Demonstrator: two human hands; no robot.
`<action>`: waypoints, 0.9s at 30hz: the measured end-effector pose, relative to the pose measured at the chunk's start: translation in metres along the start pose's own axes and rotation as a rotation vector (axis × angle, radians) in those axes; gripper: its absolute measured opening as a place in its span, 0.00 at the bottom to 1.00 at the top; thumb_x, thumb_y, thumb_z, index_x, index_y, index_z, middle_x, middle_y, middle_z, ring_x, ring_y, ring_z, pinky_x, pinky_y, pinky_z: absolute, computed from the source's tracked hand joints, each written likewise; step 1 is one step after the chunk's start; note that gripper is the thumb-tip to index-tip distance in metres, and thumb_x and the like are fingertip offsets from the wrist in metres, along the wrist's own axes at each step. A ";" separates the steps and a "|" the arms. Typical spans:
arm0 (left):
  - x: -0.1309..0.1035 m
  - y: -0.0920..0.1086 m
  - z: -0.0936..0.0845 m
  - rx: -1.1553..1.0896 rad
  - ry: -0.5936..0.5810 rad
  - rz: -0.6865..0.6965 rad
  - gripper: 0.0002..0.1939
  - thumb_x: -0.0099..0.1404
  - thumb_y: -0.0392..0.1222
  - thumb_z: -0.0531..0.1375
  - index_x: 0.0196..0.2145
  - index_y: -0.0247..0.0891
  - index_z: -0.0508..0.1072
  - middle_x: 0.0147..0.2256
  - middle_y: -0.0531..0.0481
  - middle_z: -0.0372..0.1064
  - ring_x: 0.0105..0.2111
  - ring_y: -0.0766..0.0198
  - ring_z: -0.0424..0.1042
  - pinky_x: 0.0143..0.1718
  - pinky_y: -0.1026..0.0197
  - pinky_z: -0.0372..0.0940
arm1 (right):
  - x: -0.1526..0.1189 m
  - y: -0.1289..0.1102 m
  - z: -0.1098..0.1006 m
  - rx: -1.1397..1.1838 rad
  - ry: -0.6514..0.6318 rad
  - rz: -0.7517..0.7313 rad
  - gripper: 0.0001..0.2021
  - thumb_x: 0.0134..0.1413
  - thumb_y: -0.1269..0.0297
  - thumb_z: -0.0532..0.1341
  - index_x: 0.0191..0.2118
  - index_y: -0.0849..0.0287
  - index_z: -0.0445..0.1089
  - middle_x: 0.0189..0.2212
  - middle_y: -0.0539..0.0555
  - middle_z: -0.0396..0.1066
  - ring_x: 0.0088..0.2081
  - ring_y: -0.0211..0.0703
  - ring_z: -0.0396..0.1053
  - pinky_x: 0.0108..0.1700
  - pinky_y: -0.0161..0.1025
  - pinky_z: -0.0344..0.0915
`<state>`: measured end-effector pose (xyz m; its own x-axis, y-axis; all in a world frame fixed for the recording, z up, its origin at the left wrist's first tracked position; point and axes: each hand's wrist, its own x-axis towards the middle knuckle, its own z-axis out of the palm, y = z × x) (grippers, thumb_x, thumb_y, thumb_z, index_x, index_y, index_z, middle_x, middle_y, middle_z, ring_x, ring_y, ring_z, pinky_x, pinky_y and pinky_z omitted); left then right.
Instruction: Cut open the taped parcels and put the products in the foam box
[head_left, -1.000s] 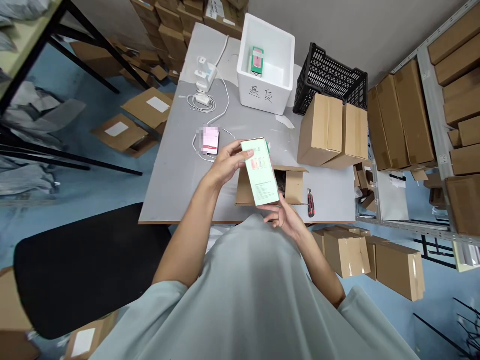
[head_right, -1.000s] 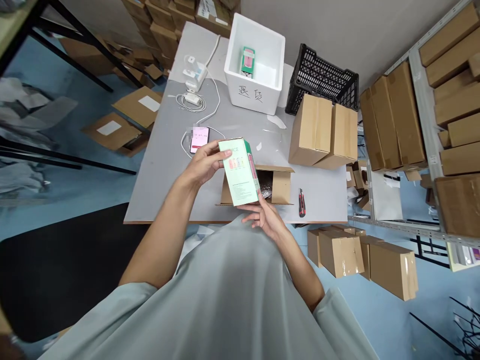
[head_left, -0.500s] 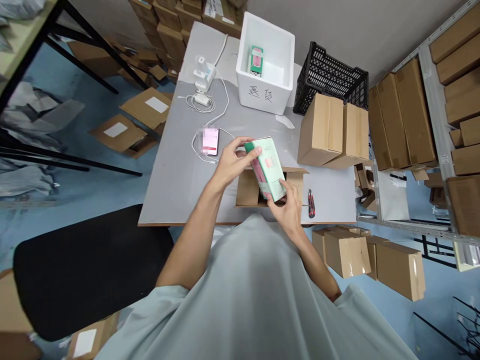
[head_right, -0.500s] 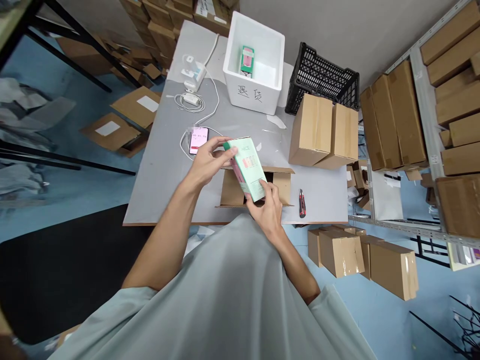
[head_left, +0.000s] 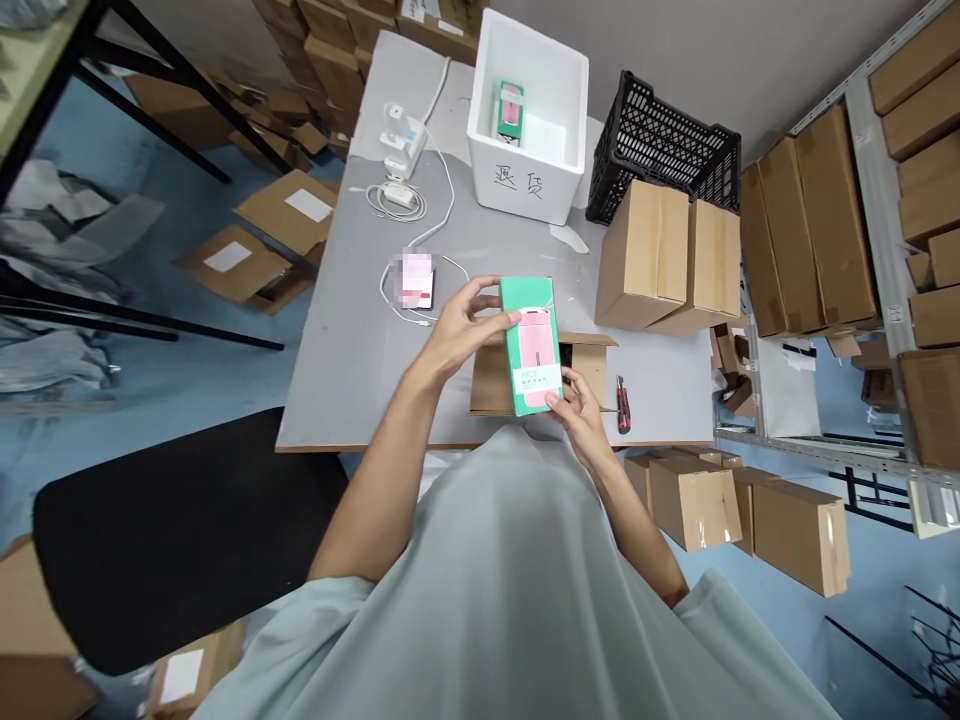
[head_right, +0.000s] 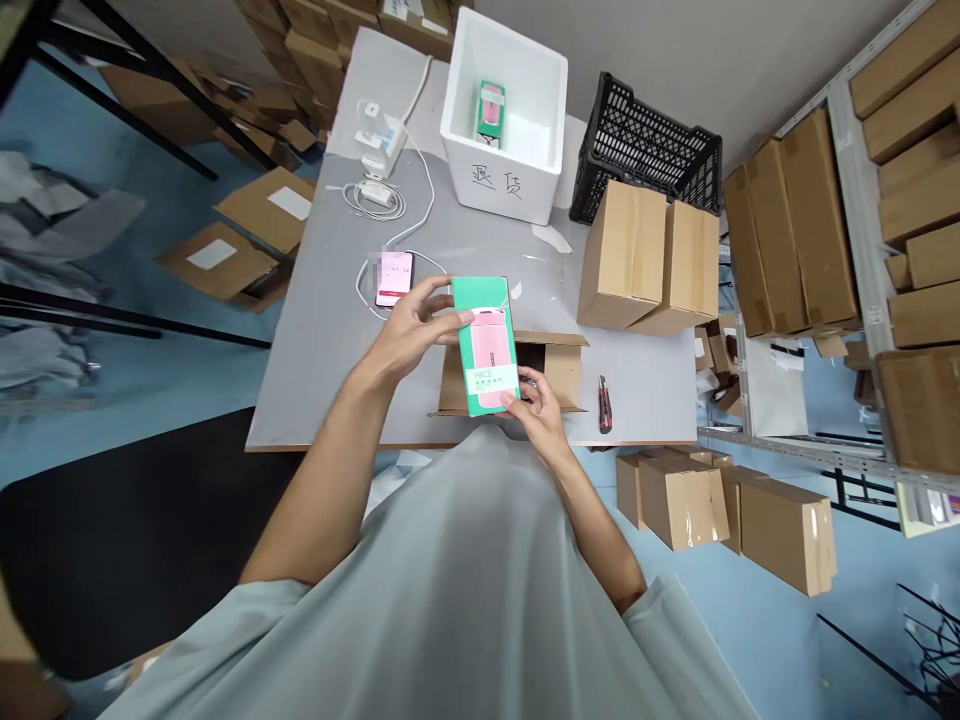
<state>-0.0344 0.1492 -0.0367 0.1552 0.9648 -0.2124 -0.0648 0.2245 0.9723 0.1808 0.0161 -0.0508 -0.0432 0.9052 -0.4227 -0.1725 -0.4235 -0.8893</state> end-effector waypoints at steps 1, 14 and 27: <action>0.000 0.000 0.000 0.008 0.009 0.002 0.37 0.57 0.55 0.77 0.62 0.46 0.76 0.53 0.42 0.82 0.52 0.44 0.84 0.43 0.48 0.84 | 0.001 0.001 -0.001 -0.002 -0.006 -0.003 0.39 0.52 0.35 0.78 0.63 0.47 0.68 0.56 0.56 0.83 0.57 0.56 0.83 0.53 0.52 0.87; 0.006 -0.010 0.018 0.162 0.233 0.109 0.34 0.58 0.55 0.78 0.59 0.46 0.77 0.54 0.46 0.79 0.45 0.53 0.82 0.42 0.55 0.79 | -0.002 -0.005 0.005 -0.730 0.244 -0.334 0.44 0.62 0.42 0.75 0.78 0.48 0.64 0.69 0.64 0.73 0.63 0.62 0.76 0.58 0.53 0.81; -0.002 -0.012 0.001 -0.218 -0.053 -0.064 0.48 0.64 0.64 0.77 0.75 0.54 0.67 0.58 0.41 0.81 0.49 0.51 0.85 0.51 0.50 0.80 | 0.009 -0.004 -0.009 0.230 -0.093 0.033 0.33 0.57 0.44 0.77 0.64 0.47 0.72 0.51 0.52 0.84 0.50 0.51 0.83 0.49 0.48 0.87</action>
<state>-0.0330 0.1448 -0.0482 0.2173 0.9402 -0.2622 -0.2641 0.3152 0.9115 0.1899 0.0256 -0.0528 -0.1406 0.8950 -0.4233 -0.3885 -0.4431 -0.8079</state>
